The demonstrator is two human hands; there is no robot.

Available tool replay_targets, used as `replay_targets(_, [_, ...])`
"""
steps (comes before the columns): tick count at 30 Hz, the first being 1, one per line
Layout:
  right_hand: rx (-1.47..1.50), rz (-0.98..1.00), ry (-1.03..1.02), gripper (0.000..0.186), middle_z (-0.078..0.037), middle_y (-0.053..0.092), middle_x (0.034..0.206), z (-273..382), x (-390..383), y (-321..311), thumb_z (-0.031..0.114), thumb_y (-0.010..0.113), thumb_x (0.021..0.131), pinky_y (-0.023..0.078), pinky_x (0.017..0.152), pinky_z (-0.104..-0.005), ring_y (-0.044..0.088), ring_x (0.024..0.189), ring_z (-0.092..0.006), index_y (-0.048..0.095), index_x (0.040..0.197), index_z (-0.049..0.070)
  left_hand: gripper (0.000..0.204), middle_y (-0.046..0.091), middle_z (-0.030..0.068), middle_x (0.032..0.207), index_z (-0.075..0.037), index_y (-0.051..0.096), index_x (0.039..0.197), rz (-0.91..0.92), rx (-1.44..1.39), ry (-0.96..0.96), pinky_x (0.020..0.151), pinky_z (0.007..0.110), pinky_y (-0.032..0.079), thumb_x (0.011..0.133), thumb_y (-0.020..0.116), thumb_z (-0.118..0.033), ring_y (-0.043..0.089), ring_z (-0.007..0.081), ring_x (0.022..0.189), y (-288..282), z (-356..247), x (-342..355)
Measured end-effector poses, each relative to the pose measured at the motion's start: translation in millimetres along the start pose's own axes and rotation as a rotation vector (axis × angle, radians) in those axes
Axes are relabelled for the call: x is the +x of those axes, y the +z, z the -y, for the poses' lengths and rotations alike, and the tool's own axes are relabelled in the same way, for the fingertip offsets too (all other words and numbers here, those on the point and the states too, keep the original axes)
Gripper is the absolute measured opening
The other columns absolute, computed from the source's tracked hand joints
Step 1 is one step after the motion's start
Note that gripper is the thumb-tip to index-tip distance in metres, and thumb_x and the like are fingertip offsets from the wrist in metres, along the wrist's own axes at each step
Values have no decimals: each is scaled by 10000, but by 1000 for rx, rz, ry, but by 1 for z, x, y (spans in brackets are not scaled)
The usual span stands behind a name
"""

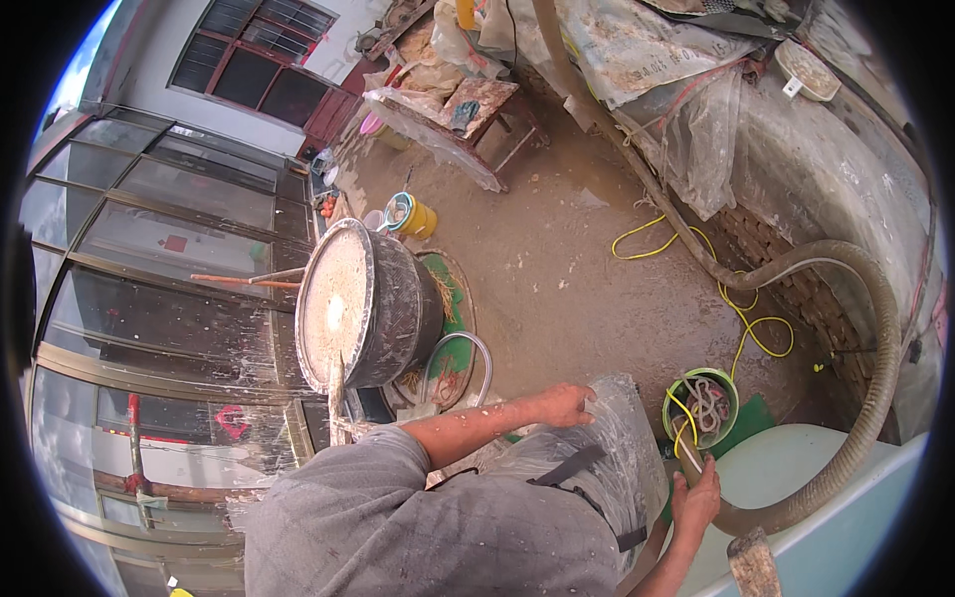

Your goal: The person prepares and installs a submersible water pump into a large white tub. They secure the pump with a rope, connect a flexible hose, and lower the unit into the water, adjusting the hose and rope to complete the setup.

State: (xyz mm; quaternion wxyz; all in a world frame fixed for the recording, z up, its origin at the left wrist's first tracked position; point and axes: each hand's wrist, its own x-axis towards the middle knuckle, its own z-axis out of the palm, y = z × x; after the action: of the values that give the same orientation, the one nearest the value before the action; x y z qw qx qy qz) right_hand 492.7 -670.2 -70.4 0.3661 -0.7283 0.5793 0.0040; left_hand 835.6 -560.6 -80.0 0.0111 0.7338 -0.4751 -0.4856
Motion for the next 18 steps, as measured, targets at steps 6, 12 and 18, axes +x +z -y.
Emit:
replay_targets(6, [76,-11,112,704,-258,606,1202,-21,59,31,186,781,742,467,950,-491,579,1104,-447,488,1359,14,477,719,163,856,-7,602,1193,53,158,188,787,476,524,848,703,-320,683,377,865,-44,0,81])
replay_targets(12, [-22,76,408,717,-279,617,1175,-29,116,88,243,782,733,495,911,-504,600,1084,-446,494,1351,20,463,719,180,899,7,595,1186,123,-40,163,770,442,536,869,696,-315,695,342,853,-90,3,143])
replay_targets(18, [-48,204,515,740,-186,628,1238,-71,168,150,333,794,765,515,929,-471,611,1143,-359,453,1383,108,456,700,103,906,26,594,1202,172,-138,-238,757,297,512,897,731,-284,629,140,831,-101,73,183])
